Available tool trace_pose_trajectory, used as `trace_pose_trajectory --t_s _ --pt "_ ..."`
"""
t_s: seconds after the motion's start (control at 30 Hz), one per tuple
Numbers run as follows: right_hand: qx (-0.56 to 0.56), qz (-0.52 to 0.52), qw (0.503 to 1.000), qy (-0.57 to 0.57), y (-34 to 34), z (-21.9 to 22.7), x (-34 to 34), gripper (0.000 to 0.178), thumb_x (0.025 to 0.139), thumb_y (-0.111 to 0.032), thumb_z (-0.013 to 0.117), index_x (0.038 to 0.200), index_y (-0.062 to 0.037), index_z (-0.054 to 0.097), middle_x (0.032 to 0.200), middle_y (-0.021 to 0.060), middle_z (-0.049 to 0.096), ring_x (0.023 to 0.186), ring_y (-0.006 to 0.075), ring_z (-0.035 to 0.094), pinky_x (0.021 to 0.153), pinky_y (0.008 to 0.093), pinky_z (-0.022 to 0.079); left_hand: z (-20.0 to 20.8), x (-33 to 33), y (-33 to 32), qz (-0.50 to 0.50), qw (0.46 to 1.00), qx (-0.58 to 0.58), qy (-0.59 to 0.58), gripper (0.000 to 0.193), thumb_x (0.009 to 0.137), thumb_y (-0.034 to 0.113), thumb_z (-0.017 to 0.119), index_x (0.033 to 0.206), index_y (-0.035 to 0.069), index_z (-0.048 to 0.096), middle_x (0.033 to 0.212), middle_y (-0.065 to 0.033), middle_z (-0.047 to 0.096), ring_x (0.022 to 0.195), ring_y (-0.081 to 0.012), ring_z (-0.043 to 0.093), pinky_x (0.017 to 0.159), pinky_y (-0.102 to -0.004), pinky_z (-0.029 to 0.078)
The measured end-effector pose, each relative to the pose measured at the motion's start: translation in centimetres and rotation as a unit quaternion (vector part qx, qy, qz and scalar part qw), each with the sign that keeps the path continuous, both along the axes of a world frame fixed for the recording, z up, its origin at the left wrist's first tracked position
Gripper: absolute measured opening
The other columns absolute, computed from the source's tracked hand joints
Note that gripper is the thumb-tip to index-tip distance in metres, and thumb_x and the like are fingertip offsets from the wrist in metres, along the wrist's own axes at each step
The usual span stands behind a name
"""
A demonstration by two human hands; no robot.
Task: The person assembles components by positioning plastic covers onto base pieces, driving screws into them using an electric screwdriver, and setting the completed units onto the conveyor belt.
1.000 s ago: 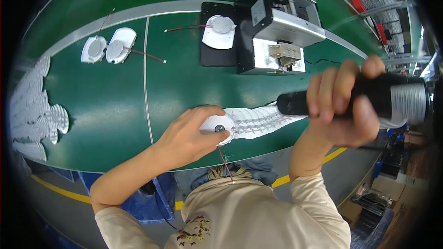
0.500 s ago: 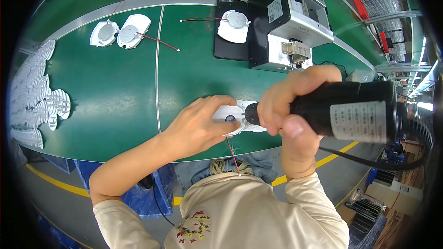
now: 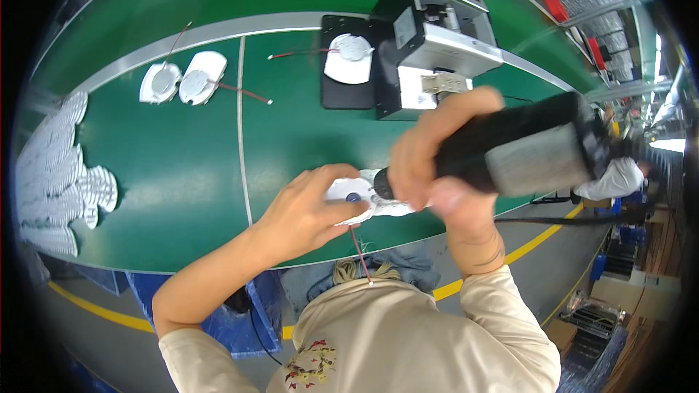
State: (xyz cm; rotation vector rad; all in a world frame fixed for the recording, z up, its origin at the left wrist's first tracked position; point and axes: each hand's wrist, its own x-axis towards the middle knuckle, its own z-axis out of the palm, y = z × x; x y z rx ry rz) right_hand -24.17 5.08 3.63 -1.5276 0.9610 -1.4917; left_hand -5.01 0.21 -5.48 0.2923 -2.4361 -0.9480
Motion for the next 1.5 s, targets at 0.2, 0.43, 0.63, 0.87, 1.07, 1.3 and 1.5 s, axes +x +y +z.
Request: trace_pose_trajectory --t_s 0.2,0.43,0.63,0.87,1.07,1.3,1.5 --pt "-0.155 -0.211 0.959 -0.11 -1.3 3.2 -6.4 0.035 0.081 -0.017 0.048 0.114 -0.0048 0.046 0.067 0.0031 0.041 0.049 0.0116 0.039 0.047 0.0281 0.037 0.1 -0.2 0.1 -0.015 1.0 -0.004 -0.012 0.036 0.061 0.01 0.075 0.095 0.014 0.065 0.114 -0.0106 0.05 0.098 -0.0273 0.055 0.079 -0.0375 0.047" --pt "-0.179 -0.24 0.945 -0.132 -3.2 3.3 -7.4 0.027 0.078 -0.006 0.055 0.103 0.0018 0.048 0.059 0.007 0.047 0.042 0.0141 0.046 0.041 0.0293 0.042 0.7 -0.4 0.0 -0.007 1.0 -0.006 -0.009 0.035 0.058 0.009 0.071 0.092 0.013 0.066 0.113 -0.012 0.052 0.096 -0.0275 0.056 0.074 -0.0369 0.048" --pt "-0.096 -0.258 0.96 -0.058 -4.0 3.0 -6.6 0.025 0.077 -0.007 0.05 0.101 -0.0019 0.047 0.063 0.0071 0.044 0.044 0.0139 0.042 0.045 0.031 0.039 0.6 -0.7 0.1 -0.003 1.0 -0.003 0.007 0.029 0.062 0.013 0.073 0.09 0.011 0.067 0.111 -0.0134 0.053 0.094 -0.0273 0.057 0.072 -0.0358 0.048" --pt "-0.081 -0.183 0.974 -0.109 -1.7 1.6 -5.8 0.034 0.076 -0.014 0.054 0.107 -0.0038 0.046 0.062 0.0042 0.041 0.043 0.0122 0.04 0.042 0.028 0.037 0.2 -0.2 0.1 0.003 1.0 0.001 0.024 0.025 0.066 0.016 0.075 0.089 0.01 0.067 0.111 -0.0127 0.053 0.091 -0.0267 0.057 0.073 -0.035 0.047" --pt "-0.071 -0.069 0.987 -0.13 3.1 1.4 0.8 0.041 0.075 -0.01 0.06 0.11 -0.0049 0.038 0.065 0.0063 0.047 0.045 0.0145 0.046 0.044 0.0292 0.042 -0.1 -0.2 0.1 0.001 0.999 0.012 0.041 0.027 0.065 0.014 0.075 0.09 0.01 0.066 0.112 -0.0119 0.052 0.087 -0.0272 0.057 0.074 -0.0356 0.047" --pt "-0.017 -0.033 0.993 -0.115 3.2 0.1 2.8 0.039 0.074 -0.007 0.059 0.106 -0.0057 0.036 0.066 0.0066 0.048 0.044 0.0151 0.047 0.044 0.0294 0.043 -0.1 -0.2 -0.1 0.007 0.999 0.007 0.048 0.026 0.064 0.014 0.074 0.089 0.008 0.066 0.11 -0.0125 0.053 0.089 -0.0278 0.058 0.076 -0.0353 0.047" --pt "-0.029 -0.063 0.997 -0.041 3.5 -0.4 3.6 0.039 0.076 -0.01 0.066 0.101 -0.0061 0.037 0.064 0.0066 0.048 0.045 0.0152 0.047 0.043 0.0298 0.042 -0.5 0.1 0.1 0.003 0.999 0.005 0.047 0.026 0.064 0.014 0.074 0.088 0.009 0.067 0.112 -0.0125 0.052 0.093 -0.0283 0.058 0.076 -0.0356 0.048"
